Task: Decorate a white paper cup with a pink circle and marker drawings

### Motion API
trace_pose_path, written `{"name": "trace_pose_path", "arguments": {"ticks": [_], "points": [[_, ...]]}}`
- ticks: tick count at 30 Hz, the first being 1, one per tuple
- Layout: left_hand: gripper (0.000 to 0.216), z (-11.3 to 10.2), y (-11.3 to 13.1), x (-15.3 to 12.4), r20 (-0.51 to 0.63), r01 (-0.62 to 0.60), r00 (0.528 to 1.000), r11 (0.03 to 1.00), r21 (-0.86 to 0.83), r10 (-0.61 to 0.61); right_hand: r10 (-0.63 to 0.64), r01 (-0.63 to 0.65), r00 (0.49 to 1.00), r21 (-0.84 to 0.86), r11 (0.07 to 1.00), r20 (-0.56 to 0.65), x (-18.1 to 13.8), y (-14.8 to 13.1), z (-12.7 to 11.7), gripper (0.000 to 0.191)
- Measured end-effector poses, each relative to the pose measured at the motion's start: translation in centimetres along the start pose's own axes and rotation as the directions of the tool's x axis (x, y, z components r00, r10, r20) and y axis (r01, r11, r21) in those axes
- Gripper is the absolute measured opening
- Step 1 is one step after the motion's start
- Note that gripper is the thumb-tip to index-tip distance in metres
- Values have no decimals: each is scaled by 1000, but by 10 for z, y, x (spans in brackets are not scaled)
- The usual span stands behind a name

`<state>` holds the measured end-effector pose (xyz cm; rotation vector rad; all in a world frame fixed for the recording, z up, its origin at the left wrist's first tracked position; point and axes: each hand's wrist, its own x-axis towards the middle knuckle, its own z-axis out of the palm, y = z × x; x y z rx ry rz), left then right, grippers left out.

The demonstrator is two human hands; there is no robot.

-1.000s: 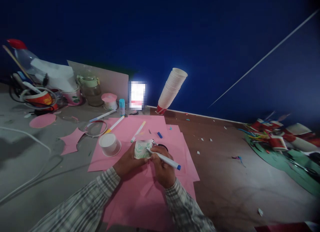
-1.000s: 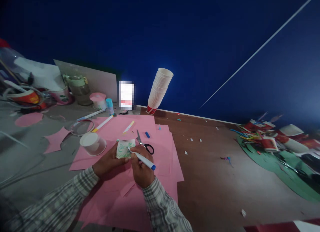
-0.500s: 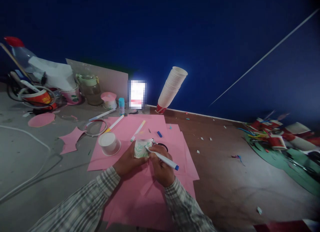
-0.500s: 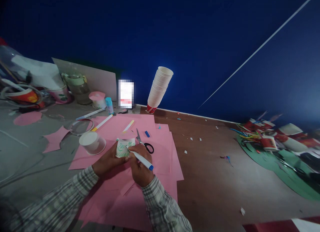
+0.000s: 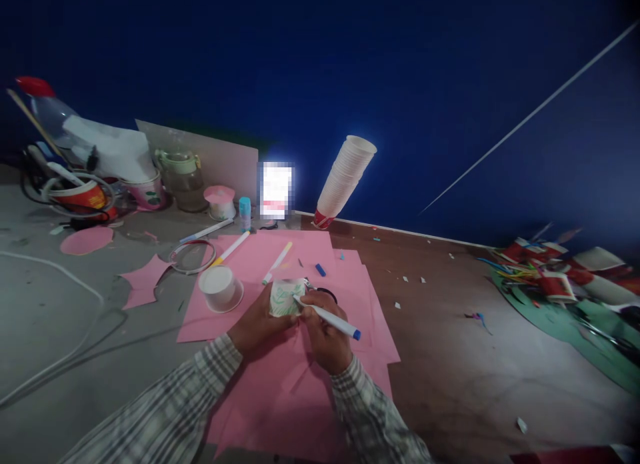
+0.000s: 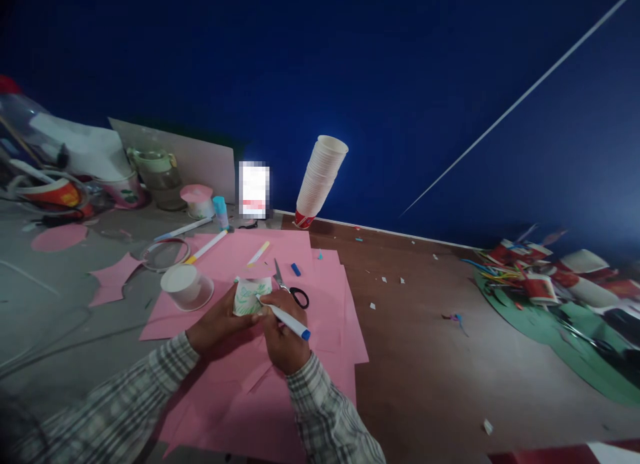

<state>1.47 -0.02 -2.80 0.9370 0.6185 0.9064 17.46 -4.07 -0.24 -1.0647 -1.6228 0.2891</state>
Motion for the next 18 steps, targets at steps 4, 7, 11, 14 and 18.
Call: {"name": "trace_pose_path", "arguments": {"ticks": [4,7,11,14,18], "points": [[65,-1,1,1,-9,-33,999,998,60,34,-9,9,1000,15,1000,5,1,-1,0,22],[65,-1,1,1,-12,-32,999,998,51,32,-6,6,1000,-6,1000,11,1,-1,0,22],[68,-1,1,1,-2,-23,1000,999,34,23,3,-3,1000,19,1000,4,0,0,0,23],[68,-1,1,2,10,-40,999,997,67,39,-12,13,1000,42,999,-17,0,0,2,23],[70,-1,0,1,-1,-30,1000,999,41,30,-10,11,1000,47,999,-22,-1,2,2,22]]}}
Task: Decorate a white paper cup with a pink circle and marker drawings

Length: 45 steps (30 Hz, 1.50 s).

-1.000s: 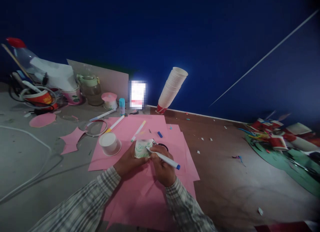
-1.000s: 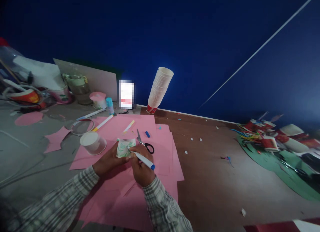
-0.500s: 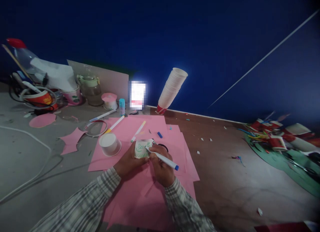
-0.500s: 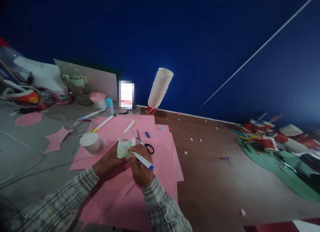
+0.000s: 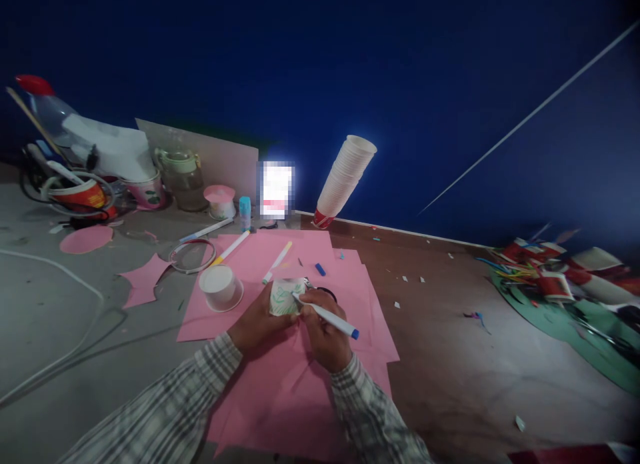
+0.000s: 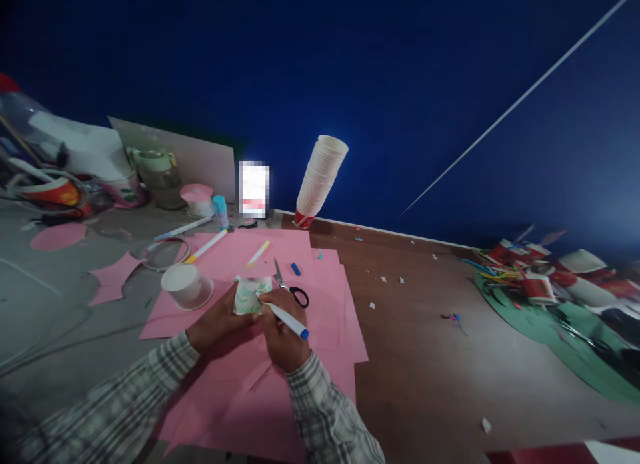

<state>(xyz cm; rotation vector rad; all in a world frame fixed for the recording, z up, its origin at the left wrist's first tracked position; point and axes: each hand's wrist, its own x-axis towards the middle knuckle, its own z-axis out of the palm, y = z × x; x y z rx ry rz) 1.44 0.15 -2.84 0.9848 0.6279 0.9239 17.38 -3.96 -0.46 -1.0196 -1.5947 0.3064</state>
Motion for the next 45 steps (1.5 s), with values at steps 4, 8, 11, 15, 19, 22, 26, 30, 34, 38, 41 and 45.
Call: {"name": "trace_pose_path", "arguments": {"ticks": [4,8,11,15,19,22,26,30,34,38,41,45], "points": [[70,0,0,0,-2,17,1000,1000,10,-17,18,-18,1000,-4,1000,9,0,1,-1,21],[65,0,1,1,-13,-14,1000,998,58,15,48,-47,998,-17,999,38,0,1,-1,19],[66,0,3,1,0,9,1000,999,39,-9,54,-54,998,-17,998,35,1,0,-1,19],[62,1,4,1,3,-2,1000,1000,25,2,37,-36,999,-25,999,30,3,-1,-2,19],[60,2,4,2,9,-47,999,998,40,47,14,-13,1000,-14,1000,28,4,-2,-1,20],[59,2,4,3,9,-41,999,998,44,41,21,-21,999,-1,1000,28,4,-1,-1,19],[60,0,2,3,4,-32,999,998,57,32,79,-79,996,11,997,40,3,0,-1,18],[61,1,1,3,5,-37,999,997,62,37,117,-118,992,28,993,53,4,0,-2,17],[59,3,4,4,19,-69,998,996,65,68,123,-125,991,43,991,57,6,-2,-2,17],[56,5,8,3,5,-52,999,998,45,52,143,-149,988,91,985,64,4,3,-1,17],[59,6,9,1,19,-7,1000,1000,-19,7,268,-261,963,259,930,9,-2,10,-1,20],[64,8,7,0,-5,40,999,994,-99,-41,409,-333,912,517,789,-37,-6,15,-1,26]]}}
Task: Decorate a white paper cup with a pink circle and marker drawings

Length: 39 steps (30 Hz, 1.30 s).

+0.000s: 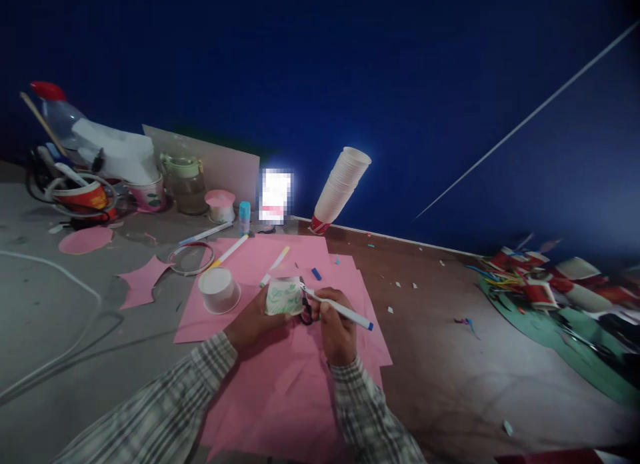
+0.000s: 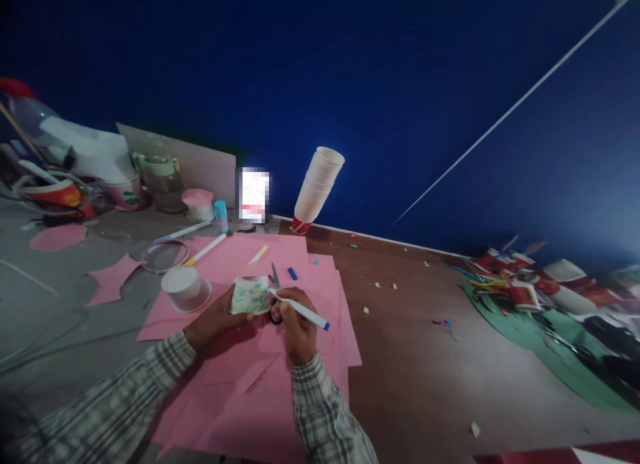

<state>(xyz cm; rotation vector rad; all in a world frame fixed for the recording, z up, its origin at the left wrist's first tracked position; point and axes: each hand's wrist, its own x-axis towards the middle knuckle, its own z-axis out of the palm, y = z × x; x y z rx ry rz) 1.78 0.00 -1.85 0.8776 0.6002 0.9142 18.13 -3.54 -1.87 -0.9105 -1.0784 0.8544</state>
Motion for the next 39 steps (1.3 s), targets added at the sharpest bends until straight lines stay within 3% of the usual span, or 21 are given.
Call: {"name": "trace_pose_path", "arguments": {"ticks": [13,18,23,31,39], "points": [[59,-14,1,3,-16,73,997,997,-26,-73,179,-170,982,128,977,-57,-2,10,4,35],[65,-10,1,2,-78,45,996,997,-62,-50,156,-149,986,104,983,-59,-4,4,5,33],[65,-14,-10,1,-111,0,994,994,-109,-12,118,-120,992,-48,992,-48,-6,-6,8,35],[67,-18,-14,1,-110,31,993,999,-40,-36,104,-107,994,-161,981,-24,-6,-9,10,38],[68,-15,-11,0,-119,53,991,996,-65,-61,106,-109,994,-145,983,-24,-7,-6,9,35]]}}
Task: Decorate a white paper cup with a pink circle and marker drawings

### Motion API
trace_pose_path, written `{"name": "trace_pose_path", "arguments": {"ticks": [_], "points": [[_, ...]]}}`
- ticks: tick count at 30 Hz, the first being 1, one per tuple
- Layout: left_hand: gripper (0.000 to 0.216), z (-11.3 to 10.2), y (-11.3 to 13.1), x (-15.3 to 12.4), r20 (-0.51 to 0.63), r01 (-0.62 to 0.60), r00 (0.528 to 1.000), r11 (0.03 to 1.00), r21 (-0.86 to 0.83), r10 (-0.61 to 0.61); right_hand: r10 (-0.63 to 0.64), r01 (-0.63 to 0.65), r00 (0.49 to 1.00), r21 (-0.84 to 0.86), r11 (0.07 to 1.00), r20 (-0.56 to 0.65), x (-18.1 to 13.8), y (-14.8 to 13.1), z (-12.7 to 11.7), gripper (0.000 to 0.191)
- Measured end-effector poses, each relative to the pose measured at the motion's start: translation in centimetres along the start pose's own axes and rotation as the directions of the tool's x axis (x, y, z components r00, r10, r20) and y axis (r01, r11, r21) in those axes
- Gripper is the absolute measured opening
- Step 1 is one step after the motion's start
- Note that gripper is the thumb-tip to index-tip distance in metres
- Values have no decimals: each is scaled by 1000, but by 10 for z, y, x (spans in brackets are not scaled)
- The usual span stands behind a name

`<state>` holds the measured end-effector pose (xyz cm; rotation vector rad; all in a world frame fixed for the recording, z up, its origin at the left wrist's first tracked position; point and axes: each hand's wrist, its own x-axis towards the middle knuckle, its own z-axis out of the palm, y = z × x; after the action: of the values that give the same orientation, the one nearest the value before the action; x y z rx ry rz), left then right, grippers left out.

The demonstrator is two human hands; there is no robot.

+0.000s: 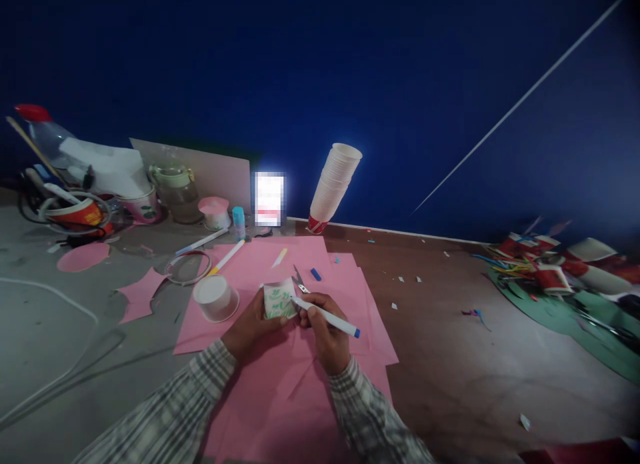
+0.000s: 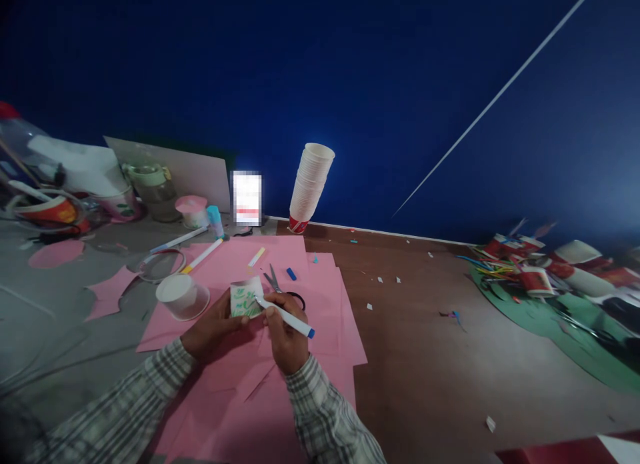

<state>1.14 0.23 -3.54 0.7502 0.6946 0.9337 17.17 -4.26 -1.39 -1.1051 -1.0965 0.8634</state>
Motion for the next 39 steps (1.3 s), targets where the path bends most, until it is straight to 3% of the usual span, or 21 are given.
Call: {"name": "trace_pose_path", "arguments": {"ticks": [7,11,15,20,24,31,35,39], "points": [[60,7,13,-2,7,3,1000,999,-43,-3,78,-27,977,251,967,-196,7,3,5,45],[60,7,20,-7,66,39,997,990,-132,-31,3,21,983,128,992,-185,5,5,4,42],[58,3,16,-8,107,29,994,983,-182,-10,-200,193,976,-89,977,-89,-2,2,6,34],[60,-3,4,-2,84,-37,996,997,-72,43,-341,338,940,-133,932,2,-10,-6,11,29],[64,-2,5,-1,58,-15,998,1000,9,14,-292,290,956,-115,950,-7,-14,-4,13,32],[64,3,11,-2,-5,46,999,998,31,-46,-67,56,992,-99,993,-109,5,2,-3,36],[67,1,11,0,-46,32,999,997,76,-28,-126,100,989,-262,960,-83,20,3,-16,33],[67,0,13,-3,59,48,997,995,87,-53,-187,170,982,-371,913,-11,29,6,-23,33]]}}
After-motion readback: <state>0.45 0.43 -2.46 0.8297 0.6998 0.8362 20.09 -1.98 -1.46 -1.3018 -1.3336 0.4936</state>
